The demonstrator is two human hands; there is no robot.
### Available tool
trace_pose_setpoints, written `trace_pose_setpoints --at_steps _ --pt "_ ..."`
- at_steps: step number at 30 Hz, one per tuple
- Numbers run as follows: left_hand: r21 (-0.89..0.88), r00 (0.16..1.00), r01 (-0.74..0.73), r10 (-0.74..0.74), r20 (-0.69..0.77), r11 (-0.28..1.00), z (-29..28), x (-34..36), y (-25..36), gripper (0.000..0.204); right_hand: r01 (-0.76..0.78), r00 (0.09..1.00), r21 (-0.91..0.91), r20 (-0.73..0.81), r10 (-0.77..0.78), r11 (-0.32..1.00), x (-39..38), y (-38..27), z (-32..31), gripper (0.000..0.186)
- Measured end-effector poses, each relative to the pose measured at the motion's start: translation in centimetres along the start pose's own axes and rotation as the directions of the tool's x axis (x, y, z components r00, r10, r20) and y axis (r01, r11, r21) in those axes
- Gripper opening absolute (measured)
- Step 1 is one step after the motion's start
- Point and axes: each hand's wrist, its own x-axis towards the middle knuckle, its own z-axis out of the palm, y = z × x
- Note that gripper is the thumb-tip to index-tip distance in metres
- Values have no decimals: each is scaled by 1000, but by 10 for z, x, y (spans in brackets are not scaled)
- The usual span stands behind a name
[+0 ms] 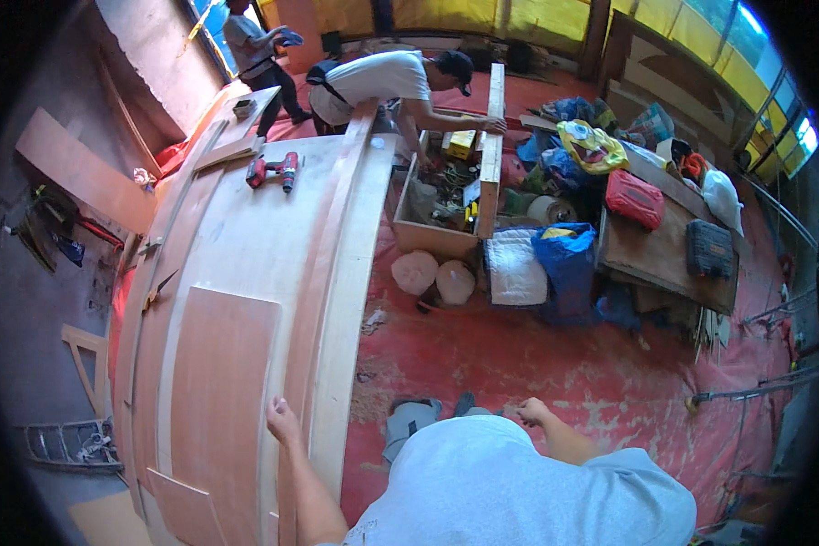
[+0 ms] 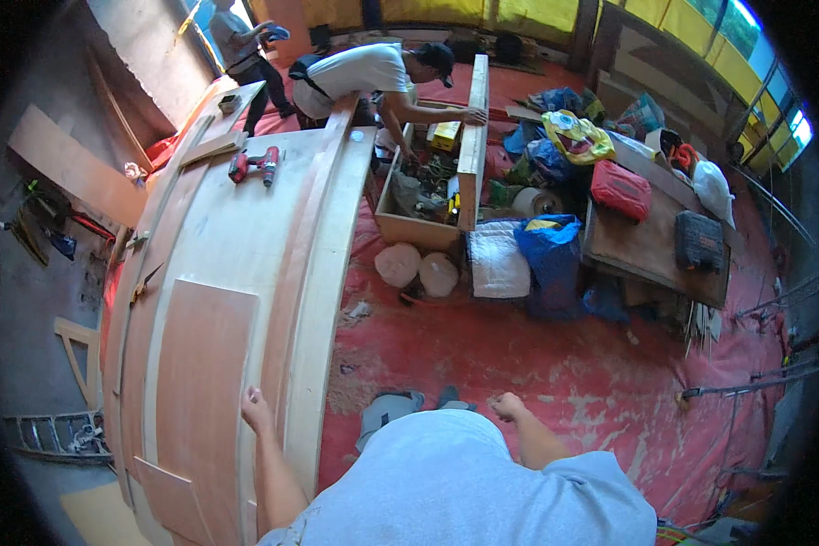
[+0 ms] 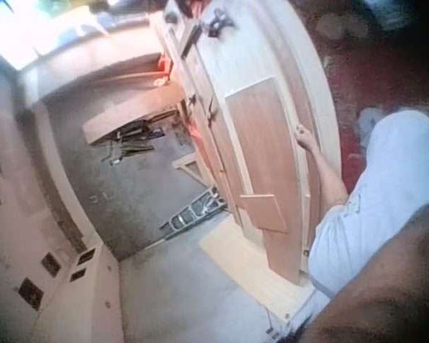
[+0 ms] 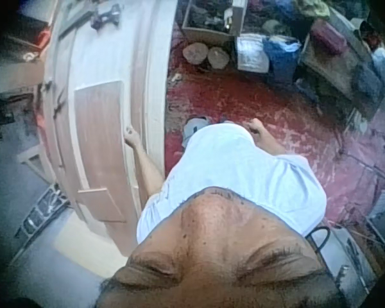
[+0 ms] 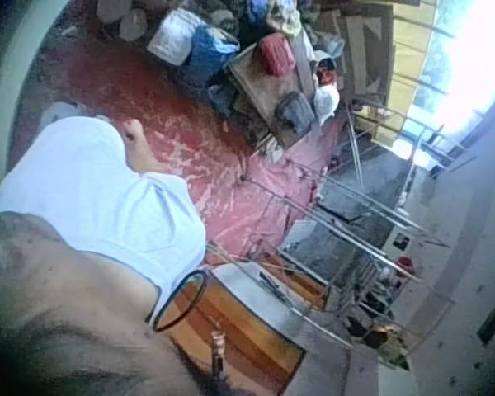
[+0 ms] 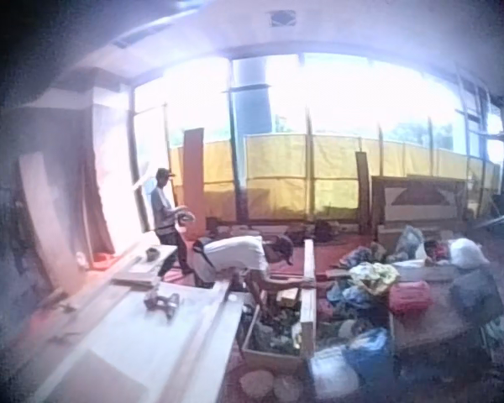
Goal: The person cuts a wooden board with a hand saw while holding the board in place on a workbench.
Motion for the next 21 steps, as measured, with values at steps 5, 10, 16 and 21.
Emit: trace_pose_setpoints --at_steps 5,10,16,21 --pt "-140 982 112 -131 -137 984 -22 53 -23 40 -60 996 168 -56 70 984 25 33 -33 27" --pt "16 973 159 -154 -171 987 -23 103 -28 54 15 979 339 -198 56 941 36 -74 -40 22" --pt "147 957 214 -177 -231 966 8 134 -52 66 494 869 232 -148 -472 838 38 -306 -26 25" --pt "316 900 291 -147 -410 903 49 119 -96 73 593 772 263 85 -630 761 -14 -511 10 29"
